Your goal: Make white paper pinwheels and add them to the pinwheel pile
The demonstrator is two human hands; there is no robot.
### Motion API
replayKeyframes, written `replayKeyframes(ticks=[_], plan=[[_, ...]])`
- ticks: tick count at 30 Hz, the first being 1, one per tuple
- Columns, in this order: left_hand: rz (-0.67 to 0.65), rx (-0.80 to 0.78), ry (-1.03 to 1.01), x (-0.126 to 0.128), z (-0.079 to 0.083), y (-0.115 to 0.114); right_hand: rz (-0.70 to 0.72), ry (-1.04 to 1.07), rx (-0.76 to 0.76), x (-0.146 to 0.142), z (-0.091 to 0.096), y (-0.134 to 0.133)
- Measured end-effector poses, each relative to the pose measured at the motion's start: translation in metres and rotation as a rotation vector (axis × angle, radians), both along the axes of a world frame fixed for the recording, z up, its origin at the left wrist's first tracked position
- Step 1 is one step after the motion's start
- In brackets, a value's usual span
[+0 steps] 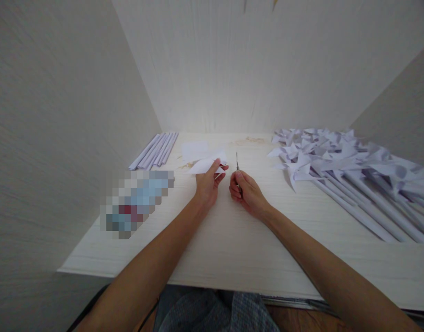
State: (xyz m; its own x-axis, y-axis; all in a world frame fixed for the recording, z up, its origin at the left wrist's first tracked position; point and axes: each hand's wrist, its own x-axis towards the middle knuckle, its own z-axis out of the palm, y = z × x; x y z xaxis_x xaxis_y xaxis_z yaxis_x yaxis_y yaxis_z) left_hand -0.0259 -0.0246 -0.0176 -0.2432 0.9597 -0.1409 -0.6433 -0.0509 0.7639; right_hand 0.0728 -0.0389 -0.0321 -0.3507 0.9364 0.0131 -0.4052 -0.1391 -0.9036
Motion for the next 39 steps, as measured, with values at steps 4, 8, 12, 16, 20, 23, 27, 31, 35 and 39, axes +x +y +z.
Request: replayKeyframes(ticks=[4, 8, 12, 16, 20, 23, 27, 31, 35, 39], plan=[[-0.025, 0.022, 0.01, 0.002, -0.003, -0.002, -0.094, -0.024, 0.027, -0.002, -0.001, 0.001], [-0.03, 0.028, 0.022, 0.006, -0.007, -0.004, -0.194, -0.147, 0.067, -0.004, -0.005, 0.001], [-0.055, 0.023, 0.046, 0.011, -0.011, -0.006, -0.222, -0.196, 0.093, -0.003, -0.006, 0.001], [-0.101, 0.021, 0.084, 0.009, -0.009, -0.004, -0.232, -0.121, 0.058, -0.001, -0.004, 0.002], [-0.056, -0.059, 0.008, -0.004, -0.002, 0.004, -0.266, -0.118, 0.025, 0.002, -0.004, 0.005], [0.0, -0.081, -0.026, -0.015, 0.0, 0.01, -0.276, -0.145, 0.043, 0.004, -0.006, 0.007], [-0.035, -0.087, 0.098, -0.023, -0.002, 0.014, -0.318, -0.17, 0.041, 0.006, -0.005, 0.008], [-0.218, -0.08, 0.228, -0.025, -0.003, 0.013, -0.429, -0.135, 0.006, 0.009, -0.001, 0.01], [-0.338, -0.031, 0.282, -0.026, -0.007, 0.012, -0.527, -0.046, -0.041, 0.012, 0.001, 0.013], [-0.407, -0.005, 0.324, -0.026, -0.01, 0.012, -0.575, -0.013, -0.043, 0.014, 0.002, 0.015]])
